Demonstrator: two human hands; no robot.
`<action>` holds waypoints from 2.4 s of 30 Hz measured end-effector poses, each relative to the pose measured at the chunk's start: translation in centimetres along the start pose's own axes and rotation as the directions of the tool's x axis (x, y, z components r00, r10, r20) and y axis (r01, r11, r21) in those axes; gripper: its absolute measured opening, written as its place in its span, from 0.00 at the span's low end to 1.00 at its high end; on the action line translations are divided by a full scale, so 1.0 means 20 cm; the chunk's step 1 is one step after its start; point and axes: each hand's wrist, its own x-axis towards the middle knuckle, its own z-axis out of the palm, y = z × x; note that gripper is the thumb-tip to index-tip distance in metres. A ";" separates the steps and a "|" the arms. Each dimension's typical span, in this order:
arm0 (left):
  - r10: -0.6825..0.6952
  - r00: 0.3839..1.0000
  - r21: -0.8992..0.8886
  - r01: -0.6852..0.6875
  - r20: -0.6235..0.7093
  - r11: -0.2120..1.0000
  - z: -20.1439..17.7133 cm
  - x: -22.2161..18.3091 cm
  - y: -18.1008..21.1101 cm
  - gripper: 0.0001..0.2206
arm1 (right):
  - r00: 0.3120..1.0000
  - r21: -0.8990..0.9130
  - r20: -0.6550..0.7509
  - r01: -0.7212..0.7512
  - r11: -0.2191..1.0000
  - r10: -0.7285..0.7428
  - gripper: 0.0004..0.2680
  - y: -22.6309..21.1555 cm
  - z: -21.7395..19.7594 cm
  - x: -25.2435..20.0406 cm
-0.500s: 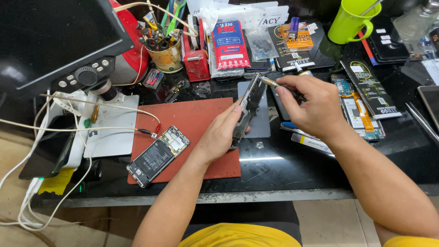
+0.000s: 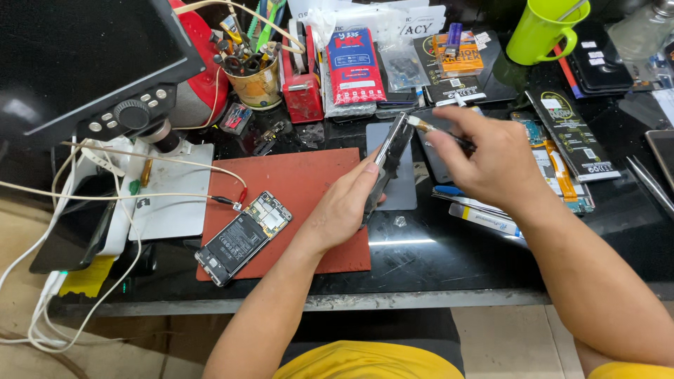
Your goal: The person uses a small metal tool to scrape adhesive from the edges of a disassembled smartphone frame. They rotate the phone to access different sides and continue scraping along the perimeter. The person then places the phone down on the workbench.
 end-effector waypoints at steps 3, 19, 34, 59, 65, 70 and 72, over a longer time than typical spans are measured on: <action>-0.007 1.000 0.019 0.007 -0.002 1.000 0.00 0.00 0.00 0.21 | 0.999 -0.027 0.010 -0.053 0.998 0.053 0.04 0.04 0.03 -0.02; -0.001 1.000 0.025 0.001 -0.019 1.000 -0.01 0.01 -0.04 0.21 | 0.998 -0.044 0.008 -0.067 0.997 0.067 0.07 0.03 0.03 -0.01; 0.009 1.000 -0.001 -0.009 -0.016 1.000 -0.01 0.01 -0.07 0.21 | 1.000 -0.044 -0.013 -0.011 0.999 0.010 0.07 0.05 0.05 -0.02; -0.020 0.995 -0.240 -0.003 -0.094 0.971 -0.01 0.02 -0.09 0.21 | 0.997 -0.042 -0.037 0.060 0.997 -0.061 0.07 0.06 0.06 -0.02; -0.036 0.961 -0.496 -0.108 -0.273 0.862 -0.03 0.05 -0.18 0.22 | 0.954 0.013 0.274 -0.133 0.991 0.124 0.10 0.05 0.11 -0.02; -0.088 0.914 -0.592 -0.181 -0.397 0.786 -0.07 0.11 -0.32 0.24 | 0.879 -0.084 0.419 -0.212 0.974 0.228 0.11 0.06 0.18 -0.05; -0.086 0.904 -0.597 -0.204 -0.419 0.776 -0.07 0.11 -0.34 0.24 | 0.893 -0.135 0.416 -0.127 0.983 0.172 0.09 0.01 0.18 -0.03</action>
